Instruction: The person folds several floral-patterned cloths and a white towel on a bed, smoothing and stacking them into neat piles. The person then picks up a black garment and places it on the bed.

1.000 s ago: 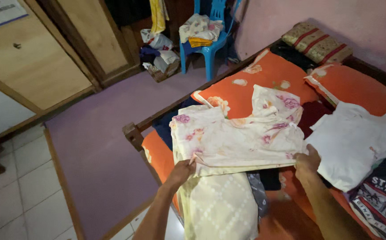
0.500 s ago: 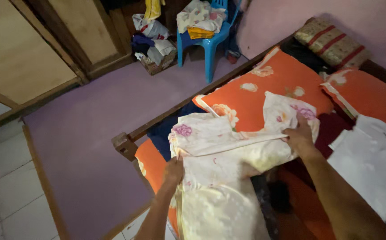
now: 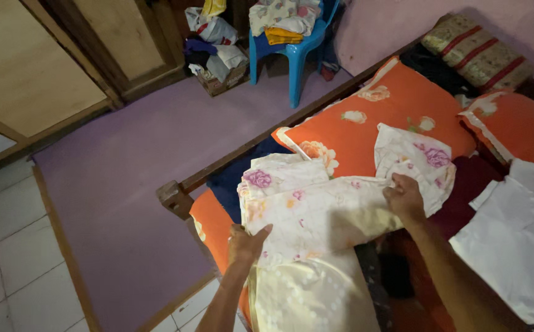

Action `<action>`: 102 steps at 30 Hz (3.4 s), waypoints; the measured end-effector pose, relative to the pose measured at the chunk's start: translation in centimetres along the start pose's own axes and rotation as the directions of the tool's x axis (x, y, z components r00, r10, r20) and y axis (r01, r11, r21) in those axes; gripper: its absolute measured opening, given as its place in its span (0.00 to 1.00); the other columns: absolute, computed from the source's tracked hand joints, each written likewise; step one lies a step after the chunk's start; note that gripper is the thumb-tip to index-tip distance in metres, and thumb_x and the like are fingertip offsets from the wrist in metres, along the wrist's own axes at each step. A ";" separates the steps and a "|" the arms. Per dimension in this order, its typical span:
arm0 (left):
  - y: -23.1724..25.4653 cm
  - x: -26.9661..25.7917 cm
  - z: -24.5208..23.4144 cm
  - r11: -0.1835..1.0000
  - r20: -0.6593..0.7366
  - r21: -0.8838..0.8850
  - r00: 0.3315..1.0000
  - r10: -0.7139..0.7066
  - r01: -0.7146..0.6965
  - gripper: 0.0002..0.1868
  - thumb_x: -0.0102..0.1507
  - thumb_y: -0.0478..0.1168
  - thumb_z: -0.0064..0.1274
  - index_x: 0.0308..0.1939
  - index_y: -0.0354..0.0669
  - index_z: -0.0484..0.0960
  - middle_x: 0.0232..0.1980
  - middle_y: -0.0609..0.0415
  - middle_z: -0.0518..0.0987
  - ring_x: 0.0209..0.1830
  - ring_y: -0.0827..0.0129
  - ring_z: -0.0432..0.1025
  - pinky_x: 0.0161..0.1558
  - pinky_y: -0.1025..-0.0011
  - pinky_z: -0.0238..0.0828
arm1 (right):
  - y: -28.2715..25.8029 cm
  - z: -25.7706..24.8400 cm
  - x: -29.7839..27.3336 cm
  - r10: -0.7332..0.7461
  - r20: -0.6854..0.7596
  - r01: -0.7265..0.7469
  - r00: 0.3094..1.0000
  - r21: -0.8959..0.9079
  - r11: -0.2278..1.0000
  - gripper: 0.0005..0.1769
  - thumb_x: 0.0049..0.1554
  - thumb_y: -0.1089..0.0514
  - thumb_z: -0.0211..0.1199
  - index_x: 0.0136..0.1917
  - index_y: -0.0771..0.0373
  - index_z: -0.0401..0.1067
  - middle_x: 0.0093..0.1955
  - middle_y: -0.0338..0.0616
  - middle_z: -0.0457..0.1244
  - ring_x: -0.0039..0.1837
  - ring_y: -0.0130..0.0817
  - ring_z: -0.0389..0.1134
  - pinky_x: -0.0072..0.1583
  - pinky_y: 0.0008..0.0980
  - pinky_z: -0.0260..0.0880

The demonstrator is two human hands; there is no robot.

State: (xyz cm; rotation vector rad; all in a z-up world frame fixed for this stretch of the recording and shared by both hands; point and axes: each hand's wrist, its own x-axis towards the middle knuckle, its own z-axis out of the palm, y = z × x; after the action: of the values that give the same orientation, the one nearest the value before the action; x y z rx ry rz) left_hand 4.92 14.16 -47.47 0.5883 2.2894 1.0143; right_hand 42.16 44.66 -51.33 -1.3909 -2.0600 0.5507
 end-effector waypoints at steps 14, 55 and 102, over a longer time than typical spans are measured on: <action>12.2 -6.0 -0.8 0.705 0.340 -0.694 0.931 0.137 0.149 0.18 0.51 0.29 0.65 0.41 0.32 0.75 0.29 0.51 0.74 0.21 0.69 0.68 0.21 0.71 0.63 | -26.9 -1.9 -13.6 -0.532 0.106 0.500 0.840 0.230 0.835 0.38 0.46 0.55 0.70 0.68 0.72 0.69 0.66 0.60 0.66 0.67 0.52 0.66 0.64 0.48 0.65; -7.9 -8.4 1.8 0.786 0.706 -0.582 0.610 0.360 0.209 0.32 0.61 0.45 0.62 0.63 0.24 0.81 0.48 0.46 0.84 0.43 0.61 0.76 0.40 0.66 0.69 | -22.5 -10.6 -16.6 -0.056 0.947 -0.712 0.315 0.275 0.646 0.33 0.56 0.51 0.66 0.72 0.65 0.66 0.67 0.43 0.67 0.65 0.32 0.68 0.66 0.37 0.67; -1.8 -11.5 2.0 0.978 -0.175 0.107 0.965 0.196 -0.180 0.37 0.48 0.49 0.75 0.53 0.34 0.75 0.44 0.29 0.79 0.46 0.40 0.73 0.44 0.53 0.70 | -12.0 0.0 -18.2 0.313 0.536 -0.564 0.784 0.404 0.720 0.36 0.51 0.56 0.74 0.68 0.74 0.65 0.39 0.45 0.61 0.35 0.30 0.59 0.36 0.33 0.60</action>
State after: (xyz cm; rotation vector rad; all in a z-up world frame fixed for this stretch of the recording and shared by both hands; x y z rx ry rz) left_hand 14.55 7.32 -46.40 0.7915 2.4899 1.0991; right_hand 39.01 23.30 -48.16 -1.4875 -1.6168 1.6644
